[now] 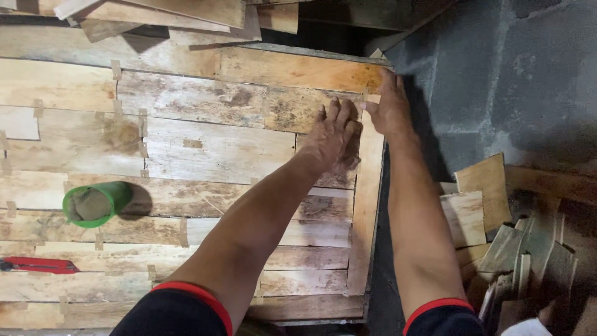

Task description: Apply adhesive tape and cut wood veneer strips to assemble a decorative wood panel on a workshop bench.

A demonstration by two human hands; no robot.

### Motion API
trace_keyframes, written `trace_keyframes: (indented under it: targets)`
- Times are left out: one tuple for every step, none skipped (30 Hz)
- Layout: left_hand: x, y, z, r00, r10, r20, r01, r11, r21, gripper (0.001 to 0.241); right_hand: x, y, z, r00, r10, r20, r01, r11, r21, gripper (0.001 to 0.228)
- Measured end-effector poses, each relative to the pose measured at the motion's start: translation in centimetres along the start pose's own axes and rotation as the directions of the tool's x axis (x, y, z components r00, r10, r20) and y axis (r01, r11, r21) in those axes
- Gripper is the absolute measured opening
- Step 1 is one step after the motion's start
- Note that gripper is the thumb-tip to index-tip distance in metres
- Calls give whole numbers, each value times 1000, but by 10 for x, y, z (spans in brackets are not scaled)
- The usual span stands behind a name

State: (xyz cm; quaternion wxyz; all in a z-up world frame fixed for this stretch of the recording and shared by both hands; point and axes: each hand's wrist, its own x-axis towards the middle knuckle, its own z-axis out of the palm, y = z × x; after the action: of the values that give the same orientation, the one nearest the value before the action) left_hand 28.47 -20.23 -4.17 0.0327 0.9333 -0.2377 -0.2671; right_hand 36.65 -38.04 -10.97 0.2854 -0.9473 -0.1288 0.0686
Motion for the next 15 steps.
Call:
trace_keyframes:
  targets:
    - [-3,0,-5,1000,-1,-8,1,1000,4,103,-4,-10,-4,1000,-5,-7,5,1000,-2,86]
    - [-7,-1,-9,1000,-6,11,7,1000,-14,100,-9,-20,-8,1000,-8,-13,8,999,-45,91]
    - [-12,-1,-13,999,-14,33,15,999,-35,98,-15,-31,-11,1000,-12,-14,10,996,-85,97]
    - [-8,-3,-10,999,-17,29,17,999,-33,98,-26,-31,-5,1000,-16,-16,15,996,-86,97]
    - [-5,-4,-7,998,1,67,-2,1000,15,96,-39,-29,1,999,28,-43,-32,993,-114,87]
    - [-2,-4,-4,994,16,107,-23,998,63,95,-53,-28,8,995,70,-71,-80,987,-140,78]
    - [-4,-5,-4,995,14,102,-20,998,64,95,-70,-34,11,995,66,-73,-76,987,-142,78]
    - [-5,-5,-3,994,11,107,-20,996,83,92,-88,-40,13,992,67,-103,-93,956,-278,68]
    - [-7,-2,-2,993,15,116,-27,994,102,90,-109,-45,15,988,70,-135,-120,905,-408,61]
    - [-12,-2,-3,993,19,113,-30,994,102,90,-129,-53,21,988,72,-137,-123,903,-411,61]
    - [-16,0,-7,990,1,138,-16,994,106,91,-148,-61,26,984,92,-153,-153,876,-458,55]
    - [-21,1,-10,987,-16,161,-2,994,111,93,-166,-68,30,979,112,-169,-184,845,-502,50]
    - [-19,2,-1,988,-9,157,-8,994,111,93,-182,-78,29,978,114,-175,-189,842,-506,50]
    - [-19,3,8,994,-30,107,24,998,59,94,-197,-88,27,978,149,-149,-205,835,-511,49]
    - [-19,3,18,997,-54,58,54,999,5,96,-213,-98,27,976,183,-122,-220,828,-517,47]
